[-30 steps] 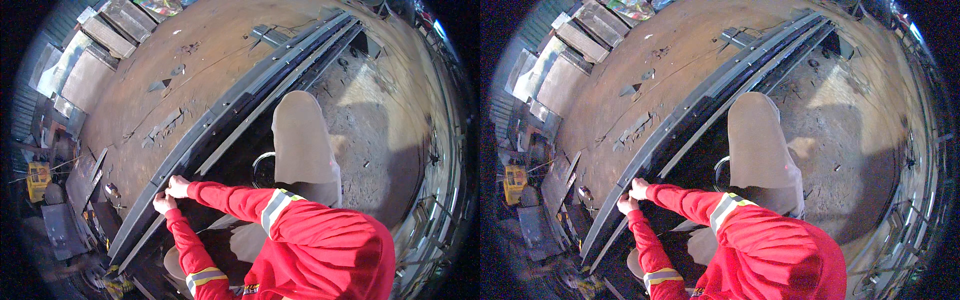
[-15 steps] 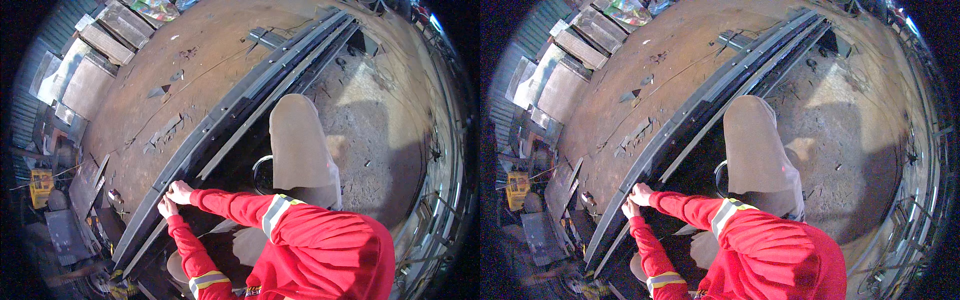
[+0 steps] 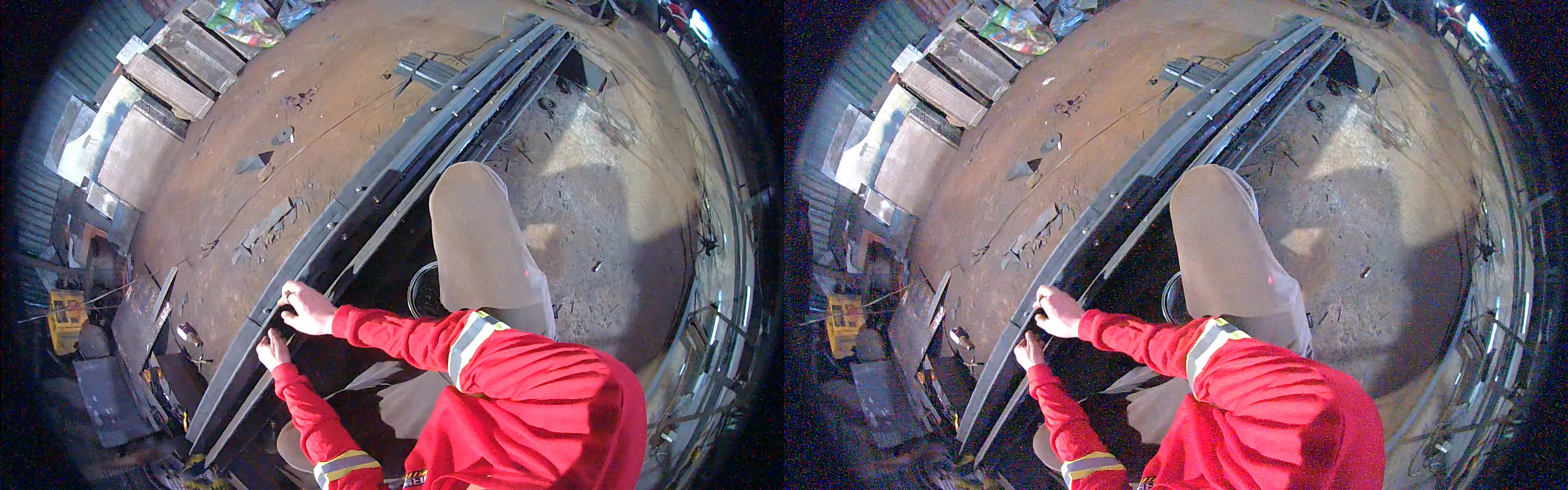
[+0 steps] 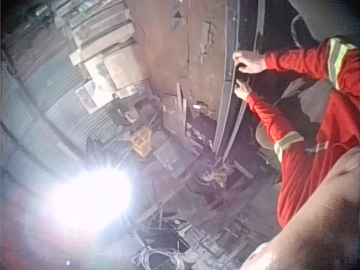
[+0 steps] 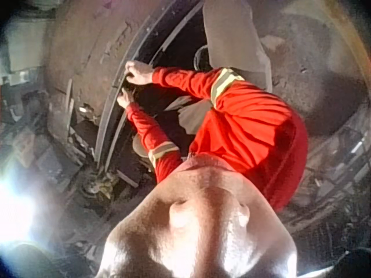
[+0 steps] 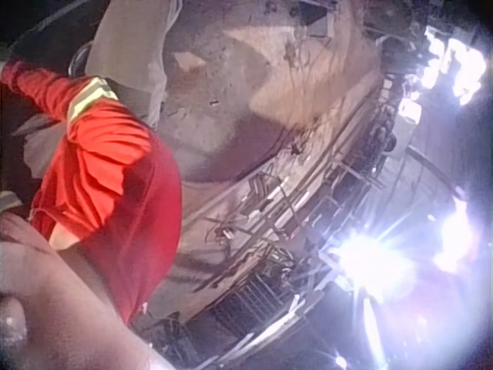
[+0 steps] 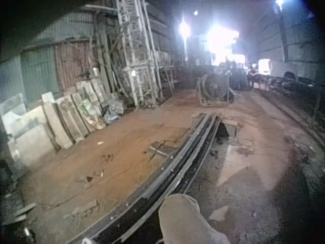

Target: The person sits on the floor and assembles a long metal frame by hand. They repeatedly pick up small metal clips, place them onto the frame, and press them into position along the length of the structure.

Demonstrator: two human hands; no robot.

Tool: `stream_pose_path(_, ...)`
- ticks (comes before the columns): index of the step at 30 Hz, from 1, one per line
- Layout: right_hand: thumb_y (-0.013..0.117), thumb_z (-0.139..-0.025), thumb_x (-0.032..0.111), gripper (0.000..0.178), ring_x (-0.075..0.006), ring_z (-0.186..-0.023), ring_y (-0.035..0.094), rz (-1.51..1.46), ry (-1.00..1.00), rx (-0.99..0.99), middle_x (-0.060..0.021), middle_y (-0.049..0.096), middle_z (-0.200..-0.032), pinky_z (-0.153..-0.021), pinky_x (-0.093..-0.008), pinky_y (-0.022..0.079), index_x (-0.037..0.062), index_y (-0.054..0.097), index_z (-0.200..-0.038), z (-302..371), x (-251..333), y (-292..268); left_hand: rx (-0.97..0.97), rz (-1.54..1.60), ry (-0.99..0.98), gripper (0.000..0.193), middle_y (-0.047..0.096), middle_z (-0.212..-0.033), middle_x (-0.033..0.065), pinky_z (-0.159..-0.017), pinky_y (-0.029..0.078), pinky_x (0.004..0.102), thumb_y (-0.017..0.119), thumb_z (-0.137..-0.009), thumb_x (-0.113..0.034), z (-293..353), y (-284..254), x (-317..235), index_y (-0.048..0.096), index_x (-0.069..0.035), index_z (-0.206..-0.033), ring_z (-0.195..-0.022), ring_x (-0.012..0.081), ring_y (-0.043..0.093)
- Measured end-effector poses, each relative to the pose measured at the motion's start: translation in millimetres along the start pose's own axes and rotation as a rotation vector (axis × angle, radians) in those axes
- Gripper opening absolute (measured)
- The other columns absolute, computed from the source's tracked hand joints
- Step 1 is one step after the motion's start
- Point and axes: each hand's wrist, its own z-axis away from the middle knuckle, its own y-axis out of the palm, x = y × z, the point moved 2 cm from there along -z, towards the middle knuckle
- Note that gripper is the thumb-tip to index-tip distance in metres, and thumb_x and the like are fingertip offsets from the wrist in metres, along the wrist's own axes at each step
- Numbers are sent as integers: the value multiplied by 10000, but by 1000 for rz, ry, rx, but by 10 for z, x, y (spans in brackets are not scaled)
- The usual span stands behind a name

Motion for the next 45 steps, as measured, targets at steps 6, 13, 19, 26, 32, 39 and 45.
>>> stream_pose_path(6, 598, -771, 109, 209, -286, -965, 577, 104, -96, -70, -120, 582, -994, -863, -381, 459, -7, 635, -941, 29, -189, -123, -186, -109, 106, 344, 656, -648, 140, -601, 486, 377, 685, -781, -302, 41, -18, -8, 659, 29, -694, -574, 236, 615)
stream_pose_path(13, 570, -782, 120, 260, -291, -917, 613, 35, -20, -69, -113, 558, -1103, -744, -388, 526, 31, 633, -1018, 94, -138, -145, -18, 93, -58, 342, 624, -592, 151, -594, 473, 385, 653, -786, -293, -16, -54, 64, 659, 35, -690, -556, 240, 606)
stream_pose_path(19, 575, -773, 120, 378, -292, -945, 616, 80, -40, -76, -137, 487, -1243, -786, -385, 525, 9, 593, -1134, 106, -17, -179, -111, -74, 37, 328, 638, -614, 151, -596, 481, 371, 645, -790, -282, -119, -25, 226, 667, 37, -720, -574, 238, 622)
stream_pose_path(26, 560, -767, 99, 456, -306, -801, 653, 76, -50, -75, -125, 501, -1297, -739, -392, 539, 14, 543, -1214, 97, 11, -90, -182, -224, -2, 379, 656, -658, 180, -612, 495, 357, 653, -806, -331, -216, -123, 452, 676, 41, -739, -603, 241, 644)
stream_pose_path(32, 562, -781, 124, 366, -311, -738, 646, 107, 25, -19, -116, 580, -1159, -681, -410, 534, 43, 591, -1137, 124, -28, -224, -96, -5, 75, 278, 613, -551, 90, -531, 456, 336, 642, -813, -234, -19, 30, 85, 676, 15, -694, -507, 163, 573)
stream_pose_path(39, 557, -810, 167, 219, -298, -697, 629, 143, -39, -15, -83, 608, -989, -629, -413, 518, 76, 631, -996, 142, -198, -152, -25, -212, 73, 324, 607, -557, 98, -522, 437, 350, 678, -795, -271, 105, -59, -179, 650, 20, -657, -495, 160, 532)
stream_pose_path(45, 565, -810, 175, 188, -295, -704, 628, 127, -55, -3, -81, 618, -944, -633, -414, 517, 74, 646, -947, 141, -132, -111, -136, -58, 51, 300, 626, -593, 122, -554, 455, 355, 695, -778, -238, -85, -24, 116, 642, 28, -650, -523, 198, 568)
